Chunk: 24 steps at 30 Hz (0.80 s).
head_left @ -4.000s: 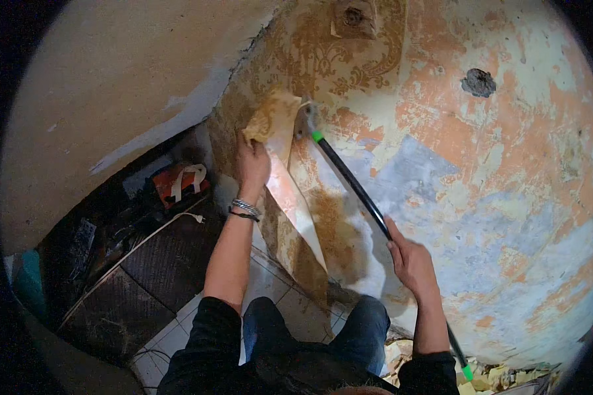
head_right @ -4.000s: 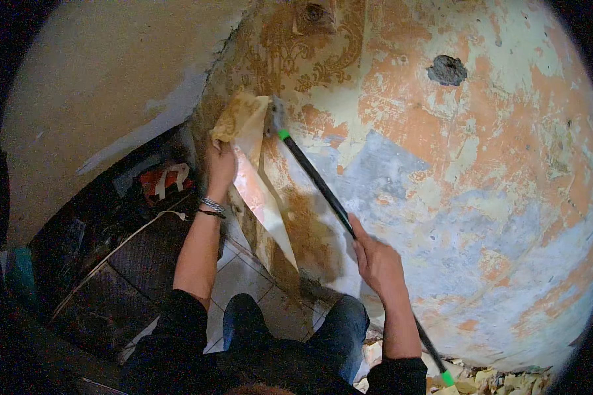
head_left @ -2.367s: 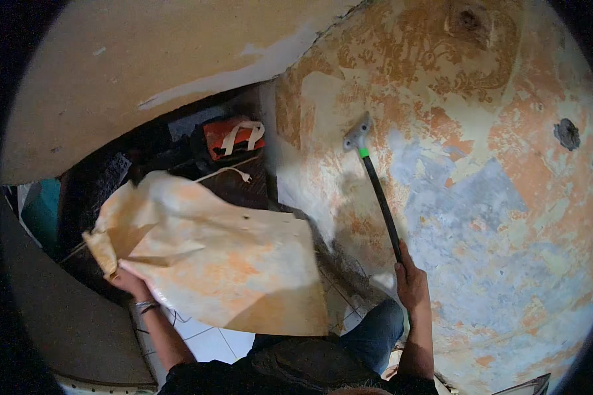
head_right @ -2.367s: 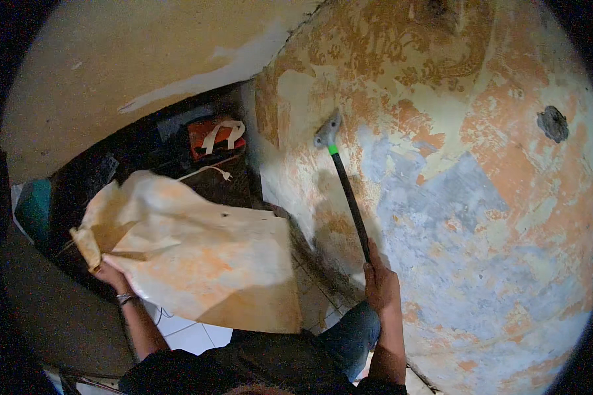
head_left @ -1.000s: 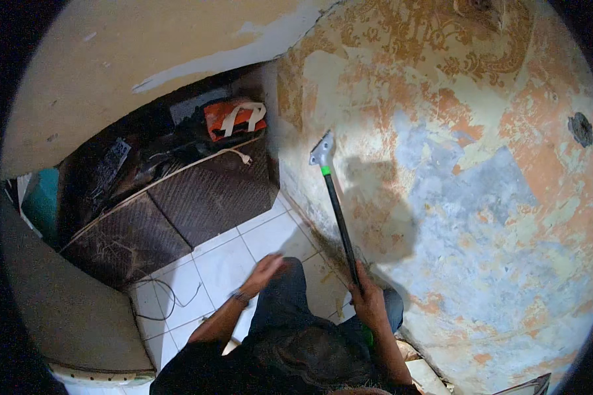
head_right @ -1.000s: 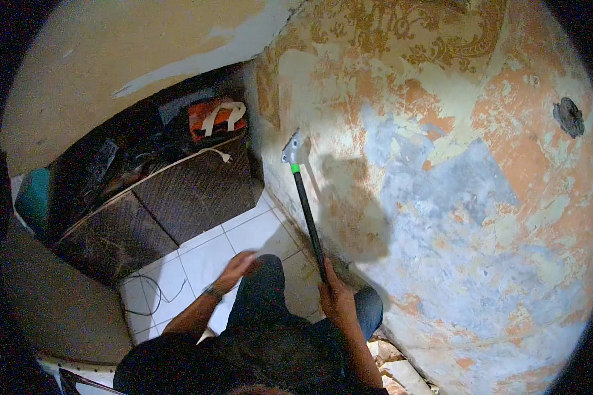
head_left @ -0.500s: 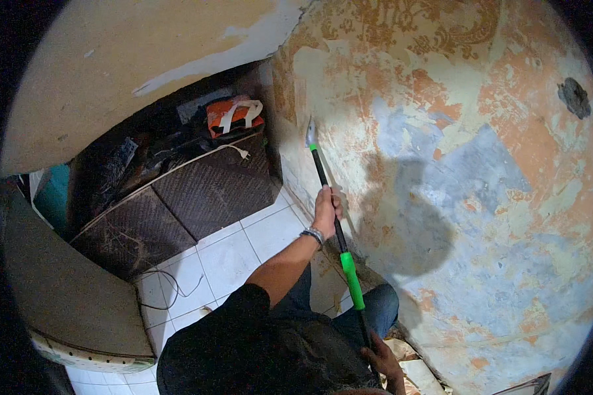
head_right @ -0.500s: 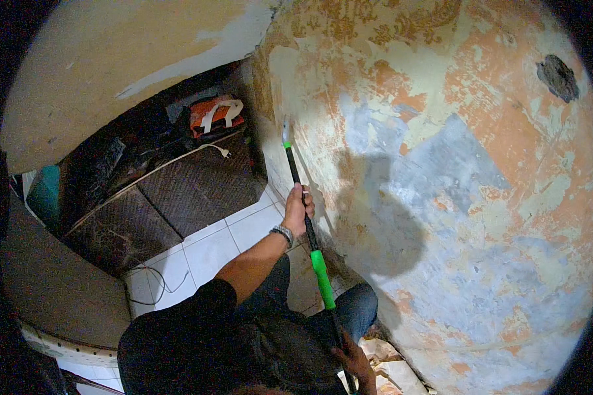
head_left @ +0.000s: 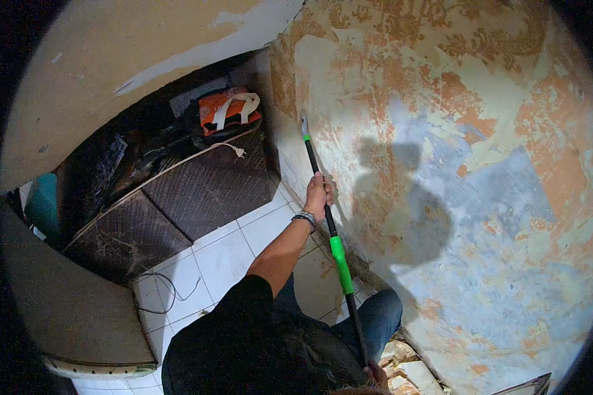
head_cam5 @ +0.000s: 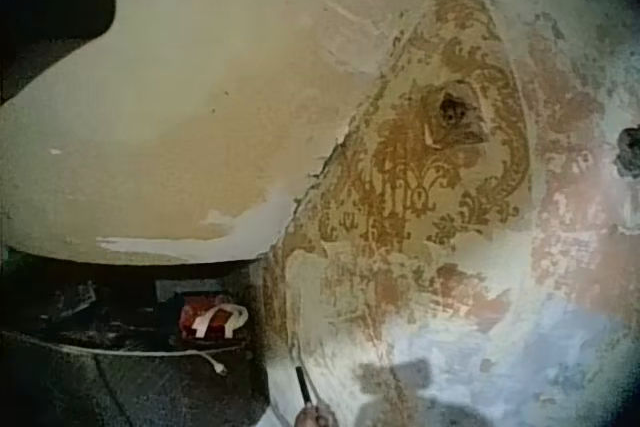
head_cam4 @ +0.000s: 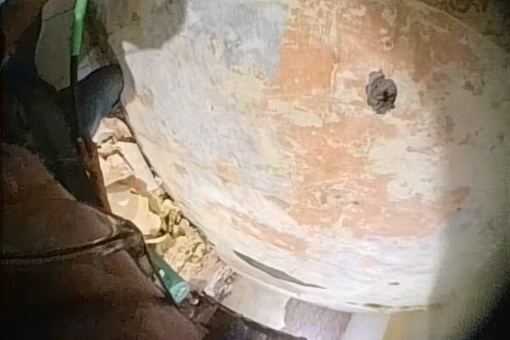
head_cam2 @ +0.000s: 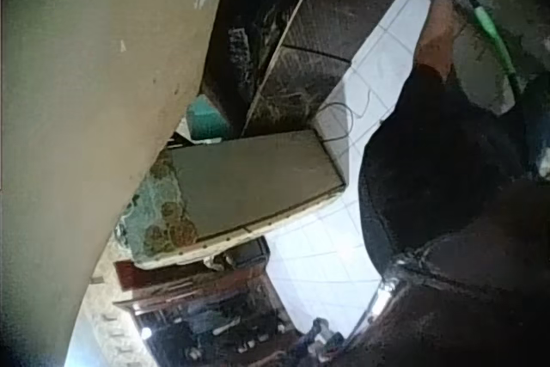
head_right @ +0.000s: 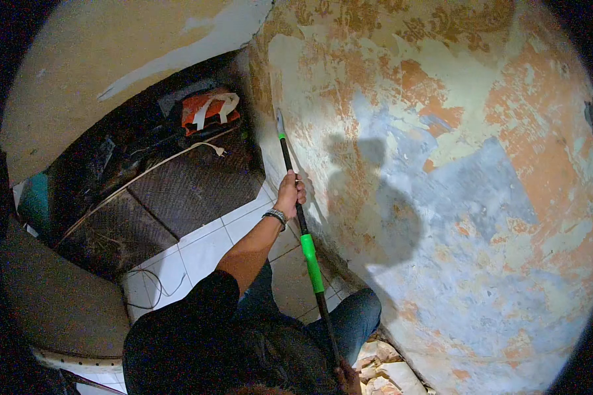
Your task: Scraping old wallpaper and debris from a wall using a long-handled scraper.
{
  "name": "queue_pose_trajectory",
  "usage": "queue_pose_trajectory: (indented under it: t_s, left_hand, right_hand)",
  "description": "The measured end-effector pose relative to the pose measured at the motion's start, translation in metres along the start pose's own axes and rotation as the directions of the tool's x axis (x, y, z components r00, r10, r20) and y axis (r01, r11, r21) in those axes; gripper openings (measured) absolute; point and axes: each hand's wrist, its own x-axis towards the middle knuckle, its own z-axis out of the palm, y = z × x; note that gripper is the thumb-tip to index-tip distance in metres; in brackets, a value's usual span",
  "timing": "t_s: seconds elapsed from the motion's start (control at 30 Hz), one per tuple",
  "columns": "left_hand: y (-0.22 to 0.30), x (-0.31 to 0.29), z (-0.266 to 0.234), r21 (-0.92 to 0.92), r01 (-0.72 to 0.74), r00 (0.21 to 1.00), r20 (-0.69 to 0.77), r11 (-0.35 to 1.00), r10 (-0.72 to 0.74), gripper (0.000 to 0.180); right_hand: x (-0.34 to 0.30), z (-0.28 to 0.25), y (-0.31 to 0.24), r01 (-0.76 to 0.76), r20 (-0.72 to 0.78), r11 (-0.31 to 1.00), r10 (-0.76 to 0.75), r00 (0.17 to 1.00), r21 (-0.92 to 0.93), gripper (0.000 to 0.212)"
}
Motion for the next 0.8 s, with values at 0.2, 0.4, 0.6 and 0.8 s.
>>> queue_pose_trajectory:
  t_s: [0.2, 0.4, 0.6, 0.8]
  left_hand:
    - [0.001, 0.0, 0.009, 0.029, 0.063, 0.997, -0.054, 0.998, -0.061, 0.033]
    - [0.032, 0.046, -0.021, 0.166, -0.077, 0.996, -0.022, 0.983, 0.082, 0.038]
    - [0.033, 0.034, -0.009, 0.177, -0.02, 0.998, -0.052, 0.984, 0.03, 0.037]
    - [0.068, 0.082, -0.031, 0.191, -0.123, 0.989, -0.053, 0.974, 0.136, 0.035]
  right_hand:
    - [0.012, 0.013, -0.012, 0.017, -0.087, 1.0, -0.017, 0.996, -0.005, 0.048]
    - [0.017, 0.035, -0.018, 0.031, -0.093, 0.999, -0.033, 0.995, -0.016, 0.047]
    - [0.046, 0.04, -0.029, 0.087, -0.145, 0.995, -0.092, 0.985, -0.04, 0.046]
    - [0.061, 0.046, -0.008, 0.135, -0.145, 0.99, -0.141, 0.979, -0.049, 0.046]
